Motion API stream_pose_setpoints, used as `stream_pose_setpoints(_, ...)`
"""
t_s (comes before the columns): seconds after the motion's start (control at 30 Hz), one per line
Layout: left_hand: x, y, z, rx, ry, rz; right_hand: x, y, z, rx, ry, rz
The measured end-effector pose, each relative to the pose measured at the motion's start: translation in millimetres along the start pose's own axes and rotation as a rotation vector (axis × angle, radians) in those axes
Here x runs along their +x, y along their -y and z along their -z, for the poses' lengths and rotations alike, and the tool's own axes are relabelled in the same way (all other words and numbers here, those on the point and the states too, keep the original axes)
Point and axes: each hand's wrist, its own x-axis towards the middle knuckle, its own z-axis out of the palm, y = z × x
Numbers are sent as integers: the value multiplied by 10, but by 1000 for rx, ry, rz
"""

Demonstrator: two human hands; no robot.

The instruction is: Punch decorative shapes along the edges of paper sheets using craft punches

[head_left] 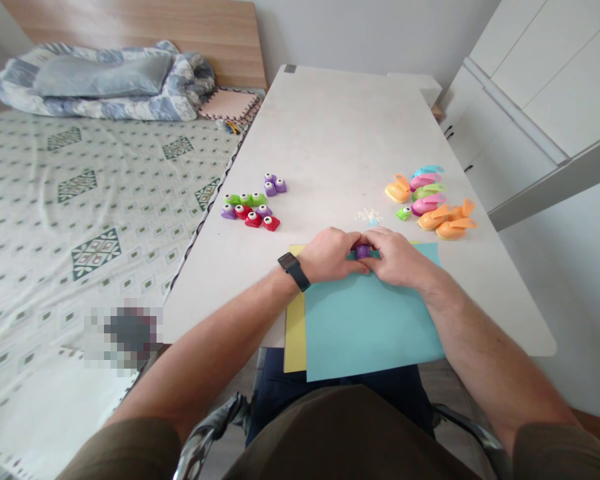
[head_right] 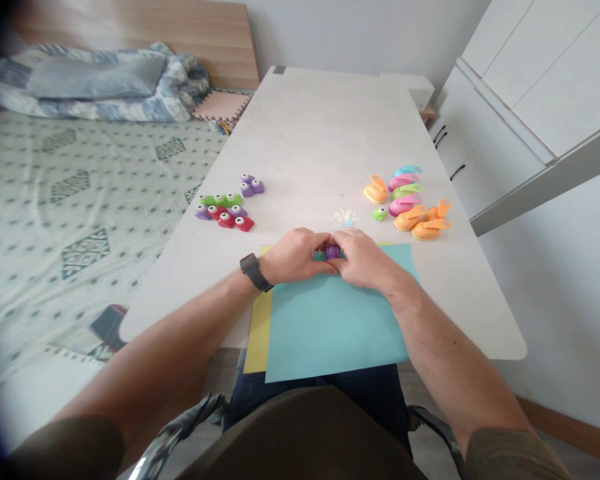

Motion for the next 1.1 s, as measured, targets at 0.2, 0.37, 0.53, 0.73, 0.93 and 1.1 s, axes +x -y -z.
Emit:
stream_pose_setpoints(0.2,0,-2,6,-14,2,1,7,-10,2,8,1,7)
stream_pose_setpoints(0.37,-3,-12,23,-47,8,21,1,-12,11,15,7,-1)
stream_pose_setpoints(0.53,-3,-6,41,-112,19,36,-6,-17,10,47,-6,7)
stream_pose_setpoints(0.73,-22,4,49,-140,4,31,-6,-28,22,50,1,25)
stream_pose_setpoints(0.93,-37,4,86,-180,-1,20,-9,-13,45,76,-2,20)
stream_pose_setpoints(1.1,-47,4,107,-187,4,30,-8,17,57,71,3,8)
